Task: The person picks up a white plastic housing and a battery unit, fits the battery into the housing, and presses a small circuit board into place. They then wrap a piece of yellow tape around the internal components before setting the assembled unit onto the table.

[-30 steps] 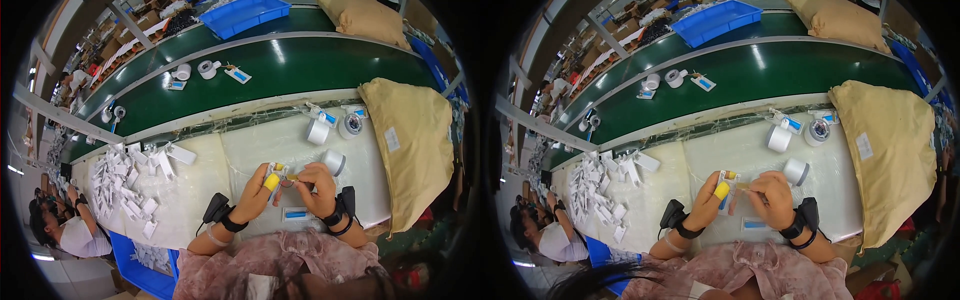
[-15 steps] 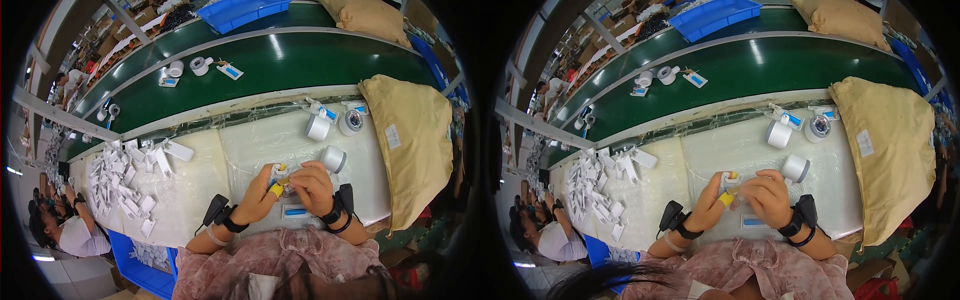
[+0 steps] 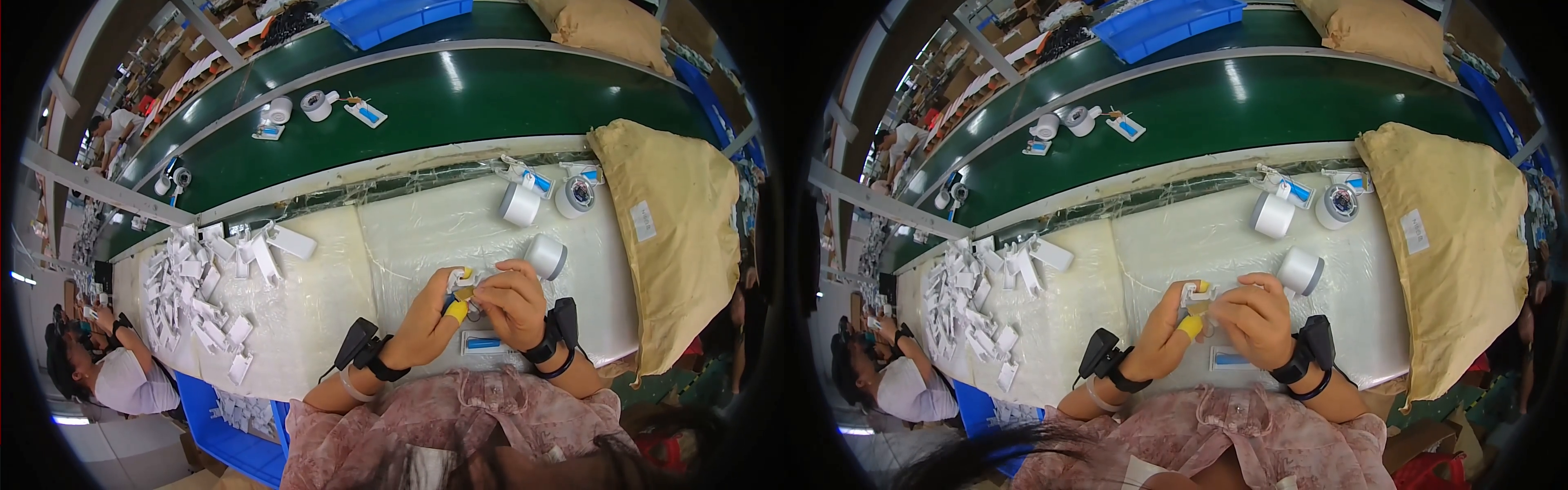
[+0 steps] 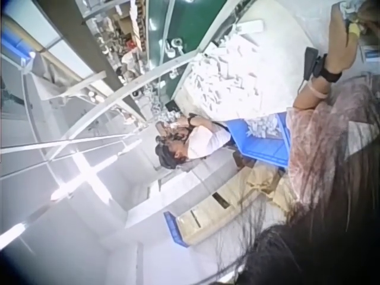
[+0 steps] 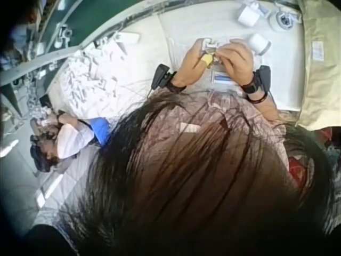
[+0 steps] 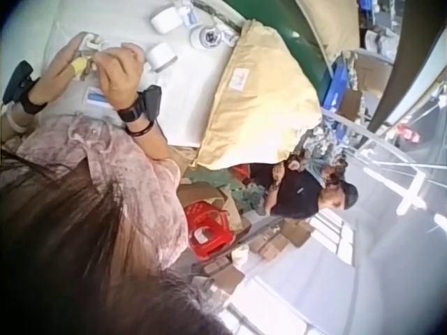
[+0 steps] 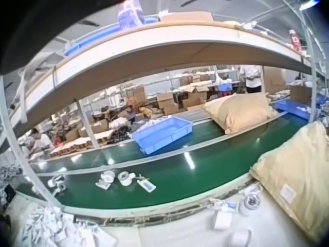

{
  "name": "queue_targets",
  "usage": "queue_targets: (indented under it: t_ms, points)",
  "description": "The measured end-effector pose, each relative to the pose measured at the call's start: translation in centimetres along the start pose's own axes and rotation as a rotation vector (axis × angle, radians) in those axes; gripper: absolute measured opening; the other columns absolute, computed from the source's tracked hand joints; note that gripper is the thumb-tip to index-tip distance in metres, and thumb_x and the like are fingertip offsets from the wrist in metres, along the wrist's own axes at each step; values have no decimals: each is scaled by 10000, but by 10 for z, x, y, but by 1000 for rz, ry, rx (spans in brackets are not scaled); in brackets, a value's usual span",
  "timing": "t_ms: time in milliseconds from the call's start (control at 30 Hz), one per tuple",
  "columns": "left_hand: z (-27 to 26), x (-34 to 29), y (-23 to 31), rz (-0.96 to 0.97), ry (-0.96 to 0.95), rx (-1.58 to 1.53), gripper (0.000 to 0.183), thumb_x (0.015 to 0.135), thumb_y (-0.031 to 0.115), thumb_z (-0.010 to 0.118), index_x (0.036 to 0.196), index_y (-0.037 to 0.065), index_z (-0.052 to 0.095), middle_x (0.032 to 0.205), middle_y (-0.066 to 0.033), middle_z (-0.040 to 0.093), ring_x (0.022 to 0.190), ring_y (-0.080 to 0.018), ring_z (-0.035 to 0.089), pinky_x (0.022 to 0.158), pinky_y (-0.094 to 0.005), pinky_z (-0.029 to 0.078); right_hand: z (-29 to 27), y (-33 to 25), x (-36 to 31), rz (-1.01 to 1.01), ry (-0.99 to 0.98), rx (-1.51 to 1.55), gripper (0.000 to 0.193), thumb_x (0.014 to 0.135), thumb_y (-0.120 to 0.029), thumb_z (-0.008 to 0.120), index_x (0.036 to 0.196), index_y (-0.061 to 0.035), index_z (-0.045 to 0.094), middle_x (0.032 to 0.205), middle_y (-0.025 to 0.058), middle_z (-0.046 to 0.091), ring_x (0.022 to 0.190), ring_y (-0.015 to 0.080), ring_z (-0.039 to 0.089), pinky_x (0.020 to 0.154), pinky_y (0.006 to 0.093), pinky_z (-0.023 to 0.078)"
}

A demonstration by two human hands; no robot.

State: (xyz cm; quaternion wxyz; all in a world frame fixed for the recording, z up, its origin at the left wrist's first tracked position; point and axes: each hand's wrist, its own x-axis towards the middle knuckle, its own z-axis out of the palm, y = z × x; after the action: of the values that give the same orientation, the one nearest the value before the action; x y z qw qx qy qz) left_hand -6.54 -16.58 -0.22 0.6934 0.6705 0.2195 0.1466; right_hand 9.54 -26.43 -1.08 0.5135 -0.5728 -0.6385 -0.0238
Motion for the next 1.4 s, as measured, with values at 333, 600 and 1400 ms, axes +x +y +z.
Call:
queue_targets:
  t_ms: [333,600,1400]
  points:
    - [1,-1,0,30,-4,66,532,788,-10,433,1314,-33,356,1117,-229,490,1018,-372,519,920,-381,413,0,1,1,-33,0,-1,238,689,25,743,889,-74,660,834,55,655,777,208,627,857,436,478]
    - [2,-1,3,86,17,143,495,817,10,461,1304,-23,378,1125,-227,500,1017,-371,530,908,-386,423,3,-2,0,-16,24,-31,258,675,56,732,885,-68,649,831,60,640,783,226,614,862,447,476]
    - [7,0,-1,155,132,257,331,870,-8,497,1201,1,504,1023,-206,585,921,-409,593,793,-389,487,8,-8,-1,-41,32,-64,265,664,95,695,868,-58,620,786,38,608,725,195,604,928,473,438]
